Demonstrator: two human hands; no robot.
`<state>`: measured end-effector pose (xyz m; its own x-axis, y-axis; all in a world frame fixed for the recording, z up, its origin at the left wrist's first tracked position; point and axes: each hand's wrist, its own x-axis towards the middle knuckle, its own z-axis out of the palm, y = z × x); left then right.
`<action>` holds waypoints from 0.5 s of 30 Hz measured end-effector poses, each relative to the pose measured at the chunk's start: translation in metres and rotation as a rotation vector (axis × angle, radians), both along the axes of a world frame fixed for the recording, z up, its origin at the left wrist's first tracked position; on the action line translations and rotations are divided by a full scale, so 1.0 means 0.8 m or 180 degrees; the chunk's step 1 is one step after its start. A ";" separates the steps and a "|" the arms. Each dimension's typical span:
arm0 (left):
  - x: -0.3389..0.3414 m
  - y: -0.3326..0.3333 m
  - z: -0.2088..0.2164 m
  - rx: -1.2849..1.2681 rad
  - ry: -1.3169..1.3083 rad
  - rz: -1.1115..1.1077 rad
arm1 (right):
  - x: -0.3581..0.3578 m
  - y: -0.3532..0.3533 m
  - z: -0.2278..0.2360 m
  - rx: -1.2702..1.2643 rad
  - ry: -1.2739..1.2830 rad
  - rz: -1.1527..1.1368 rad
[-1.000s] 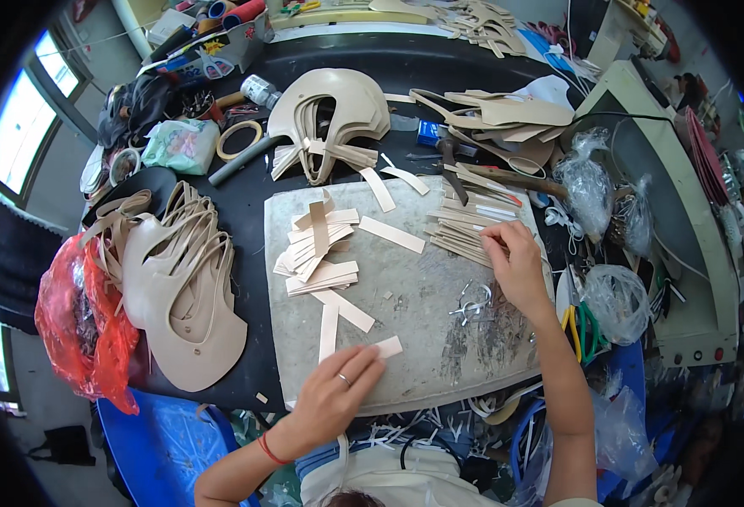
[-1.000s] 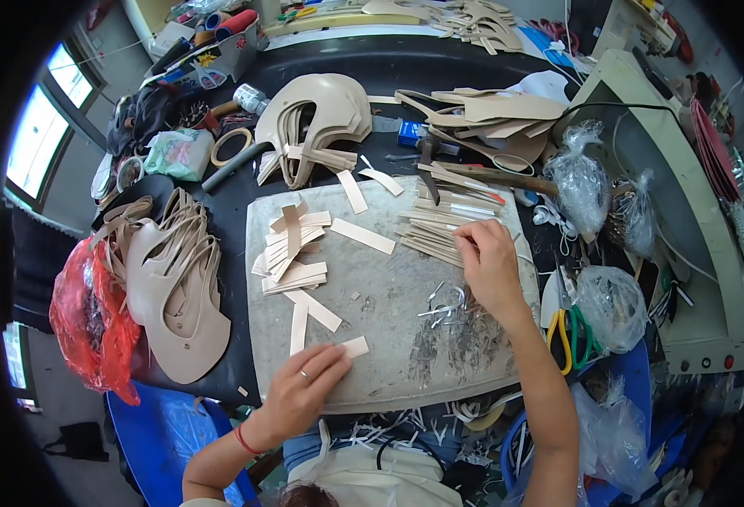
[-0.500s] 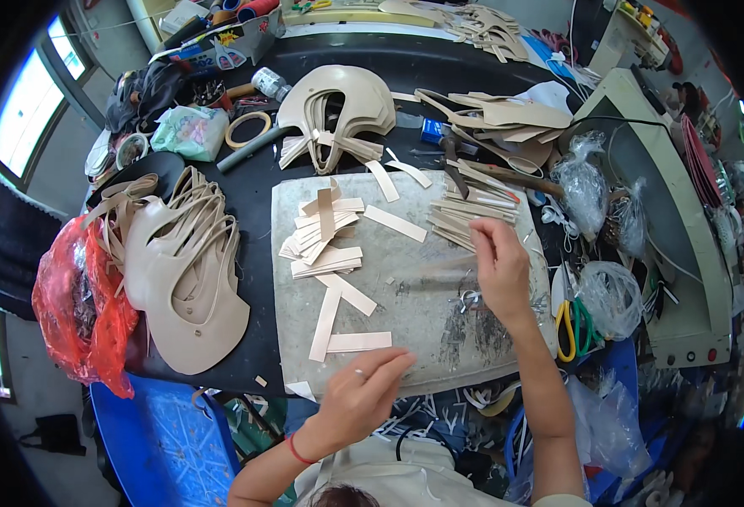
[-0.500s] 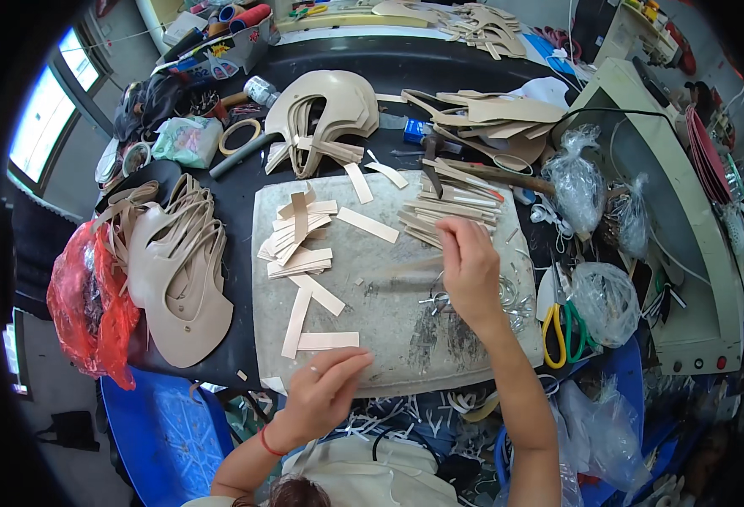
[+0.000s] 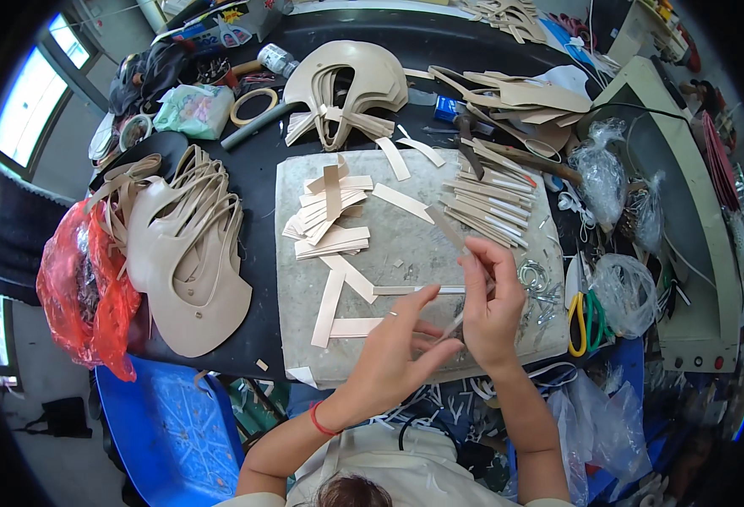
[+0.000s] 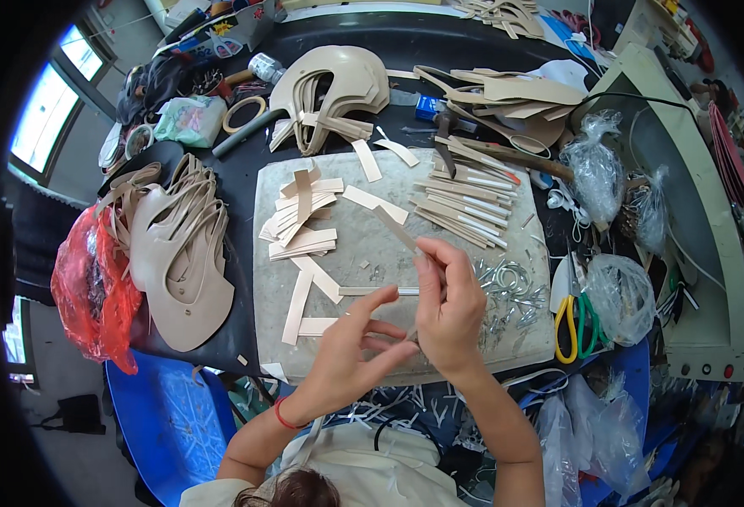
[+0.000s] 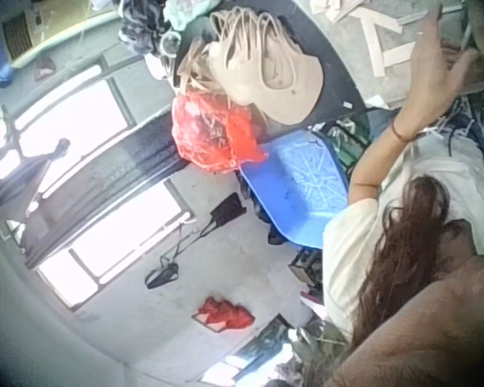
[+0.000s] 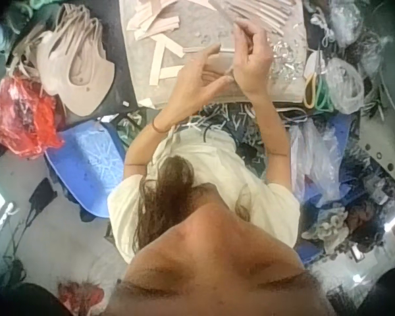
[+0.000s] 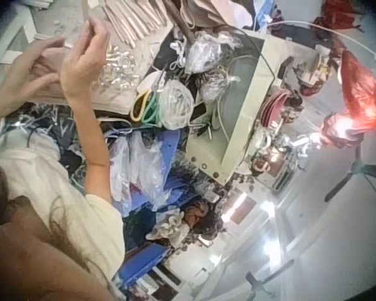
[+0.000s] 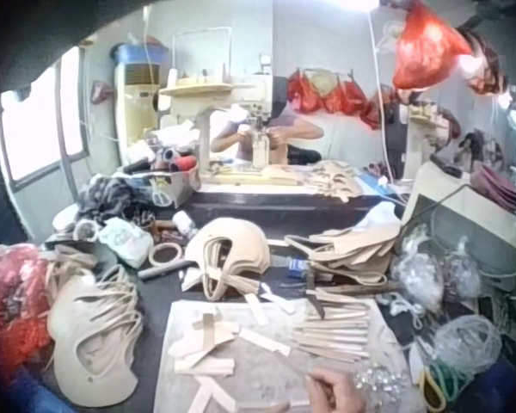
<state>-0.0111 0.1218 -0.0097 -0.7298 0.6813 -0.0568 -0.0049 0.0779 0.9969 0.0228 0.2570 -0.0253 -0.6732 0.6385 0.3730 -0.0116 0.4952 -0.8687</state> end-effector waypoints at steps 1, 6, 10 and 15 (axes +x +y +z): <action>-0.002 0.002 -0.001 -0.0127 0.0271 -0.0244 | -0.002 -0.003 0.002 -0.0175 0.0066 -0.0018; -0.015 0.025 0.001 -0.0329 0.0579 -0.0824 | -0.018 0.005 0.020 -0.0875 0.0315 0.0163; -0.025 0.050 0.011 0.0162 0.0493 -0.0851 | -0.020 0.031 0.028 -0.1837 0.0742 0.0220; -0.037 0.060 0.021 0.0302 0.0147 -0.1017 | -0.027 0.042 0.041 -0.2562 0.1786 0.0105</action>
